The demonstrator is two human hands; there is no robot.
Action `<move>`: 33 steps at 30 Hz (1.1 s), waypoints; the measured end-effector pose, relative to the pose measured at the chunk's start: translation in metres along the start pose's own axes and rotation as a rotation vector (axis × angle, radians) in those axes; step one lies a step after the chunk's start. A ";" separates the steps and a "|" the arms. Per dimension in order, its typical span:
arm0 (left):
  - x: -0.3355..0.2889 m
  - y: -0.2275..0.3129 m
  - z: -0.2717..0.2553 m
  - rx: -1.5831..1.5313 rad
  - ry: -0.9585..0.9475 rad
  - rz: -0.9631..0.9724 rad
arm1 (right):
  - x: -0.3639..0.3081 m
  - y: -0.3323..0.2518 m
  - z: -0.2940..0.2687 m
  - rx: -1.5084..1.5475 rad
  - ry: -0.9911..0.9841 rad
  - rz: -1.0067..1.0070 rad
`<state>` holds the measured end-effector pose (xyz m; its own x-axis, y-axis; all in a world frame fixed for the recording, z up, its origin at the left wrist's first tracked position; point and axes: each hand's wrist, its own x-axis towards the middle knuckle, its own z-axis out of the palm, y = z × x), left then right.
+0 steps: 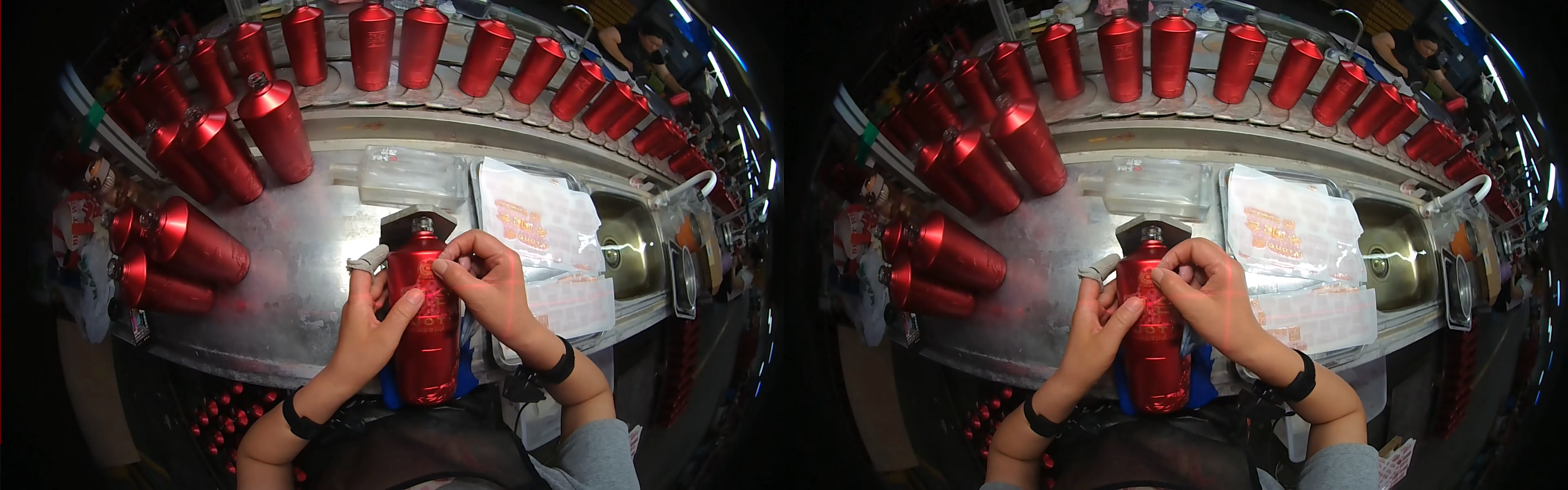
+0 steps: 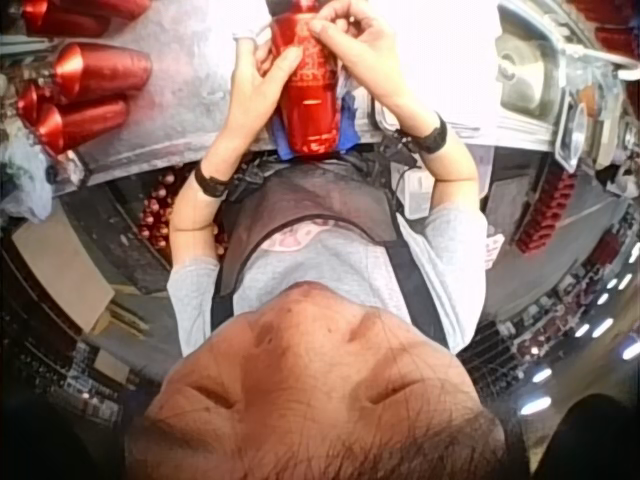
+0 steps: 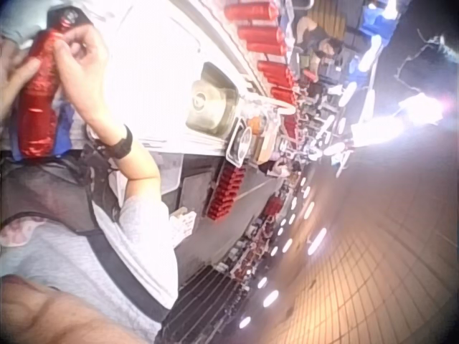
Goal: Apply adhesive labels to red metal bottles and wipe them clean.
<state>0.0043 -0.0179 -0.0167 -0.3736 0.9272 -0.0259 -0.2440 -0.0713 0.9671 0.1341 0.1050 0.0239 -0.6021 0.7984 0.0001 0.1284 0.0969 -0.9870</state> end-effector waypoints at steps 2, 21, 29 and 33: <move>0.000 0.004 0.002 -0.038 0.014 -0.026 | 0.000 0.000 0.000 -0.027 0.005 -0.016; 0.022 0.011 0.007 -0.012 0.084 -0.018 | 0.004 0.007 0.000 0.176 0.026 0.041; 0.017 0.009 0.007 -0.024 0.116 -0.019 | 0.005 0.011 -0.002 0.187 -0.052 0.059; 0.015 0.011 0.005 -0.057 0.120 -0.029 | 0.002 0.011 -0.003 0.199 -0.042 0.086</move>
<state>0.0004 -0.0032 -0.0050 -0.4696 0.8786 -0.0870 -0.3054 -0.0692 0.9497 0.1366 0.1093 0.0136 -0.6287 0.7727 -0.0878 0.0250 -0.0927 -0.9954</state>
